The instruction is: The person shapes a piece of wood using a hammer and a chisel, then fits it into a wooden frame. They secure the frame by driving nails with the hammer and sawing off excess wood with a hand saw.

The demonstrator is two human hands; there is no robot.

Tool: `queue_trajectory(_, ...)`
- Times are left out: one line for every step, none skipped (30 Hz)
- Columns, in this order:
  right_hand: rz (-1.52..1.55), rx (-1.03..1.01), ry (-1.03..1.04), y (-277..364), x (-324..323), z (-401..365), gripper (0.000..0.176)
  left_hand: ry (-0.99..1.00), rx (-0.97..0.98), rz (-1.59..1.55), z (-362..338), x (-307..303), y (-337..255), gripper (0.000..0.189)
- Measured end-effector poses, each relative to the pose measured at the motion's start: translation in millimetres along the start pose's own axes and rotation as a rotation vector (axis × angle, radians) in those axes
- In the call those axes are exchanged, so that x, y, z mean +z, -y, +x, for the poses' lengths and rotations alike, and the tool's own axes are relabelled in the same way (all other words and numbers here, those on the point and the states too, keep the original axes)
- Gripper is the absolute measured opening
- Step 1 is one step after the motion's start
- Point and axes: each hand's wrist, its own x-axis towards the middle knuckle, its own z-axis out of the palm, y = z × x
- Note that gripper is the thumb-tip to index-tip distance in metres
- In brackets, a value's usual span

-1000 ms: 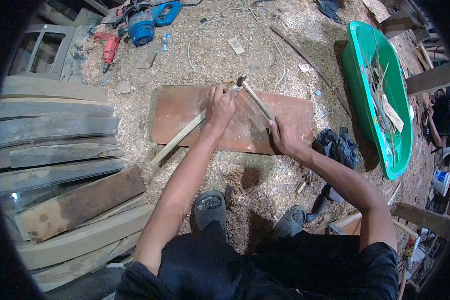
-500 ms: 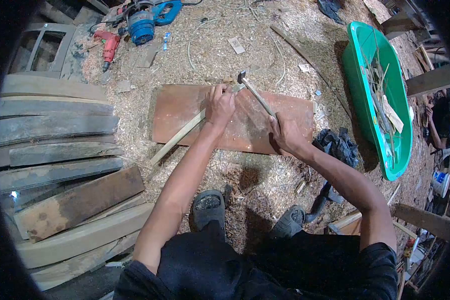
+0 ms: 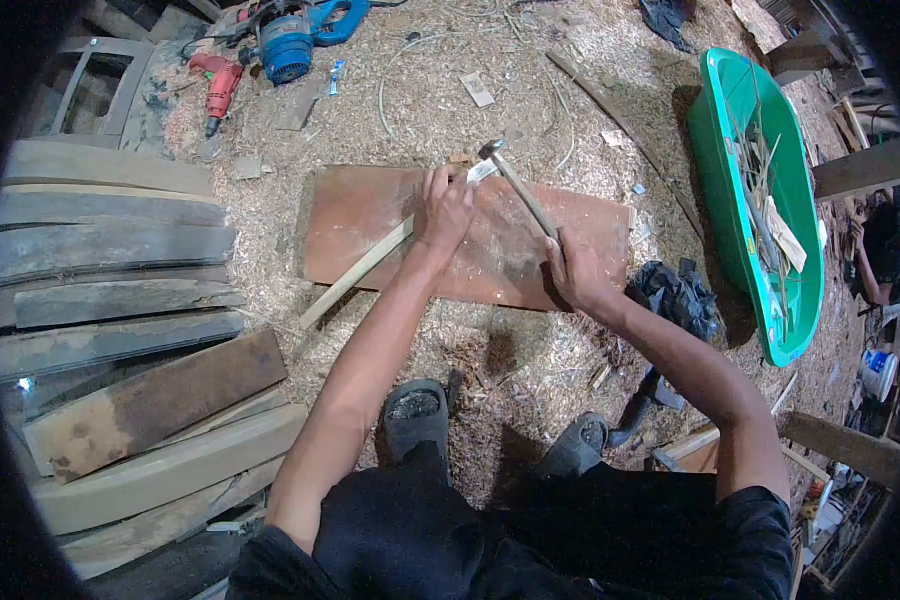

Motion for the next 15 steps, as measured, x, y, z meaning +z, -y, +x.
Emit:
queue_trajectory(-0.023,0.013,0.018,-1.3,0.7,2.5,0.026,-0.002,-0.003,-0.002,0.1,-0.1,-0.7,0.019)
queue_trajectory(-0.024,0.009,0.005,-2.6,0.4,4.2,0.026,0.005,-0.003,0.013,0.0,-0.7,-1.4,0.019)
queue_trajectory(-0.026,0.004,-0.009,-1.1,-1.1,6.1,0.026,0.011,-0.002,0.028,0.7,-2.1,-2.3,0.019)
queue_trajectory(-0.028,-0.001,-0.021,0.5,-2.7,6.9,0.025,0.016,-0.002,0.042,1.2,-3.3,-3.3,0.018)
queue_trajectory(-0.023,-0.021,-0.039,2.6,-4.1,6.6,0.025,0.017,0.012,0.044,2.0,-4.9,-3.7,0.019)
queue_trajectory(-0.015,-0.041,-0.055,3.1,-3.8,5.2,0.025,0.019,0.025,0.047,0.8,-4.1,-0.9,0.019)
queue_trajectory(-0.007,-0.062,-0.073,3.5,-3.6,4.9,0.025,0.02,0.039,0.051,0.2,-3.1,1.6,0.02)
queue_trajectory(-0.021,-0.043,-0.053,3.9,-3.6,5.4,0.025,0.008,0.032,0.038,-0.1,-1.6,3.0,0.02)
queue_trajectory(-0.037,-0.022,-0.036,4.6,-4.6,5.8,0.025,-0.005,0.027,0.024,0.7,-0.7,2.5,0.02)
queue_trajectory(-0.053,0.0,-0.021,5.0,-6.1,5.7,0.025,-0.017,0.022,0.008,1.8,0.6,1.9,0.02)
queue_trajectory(-0.03,-0.023,-0.041,5.4,-7.1,3.7,0.025,-0.014,0.026,0.009,1.0,1.5,1.5,0.02)
queue_trajectory(-0.01,-0.049,-0.06,5.6,-7.9,2.3,0.026,-0.015,0.027,0.01,0.5,2.0,2.3,0.02)
queue_trajectory(0.013,-0.075,-0.077,5.9,-8.3,1.0,0.026,-0.013,0.027,0.013,-1.0,2.1,3.2,0.021)
queue_trajectory(-0.016,-0.046,-0.04,6.3,-8.6,2.4,0.026,-0.02,0.02,-0.001,-1.4,2.4,4.0,0.021)
queue_trajectory(-0.045,-0.017,-0.006,8.9,-10.1,5.7,0.027,-0.026,0.015,-0.016,-0.6,4.0,4.7,0.022)
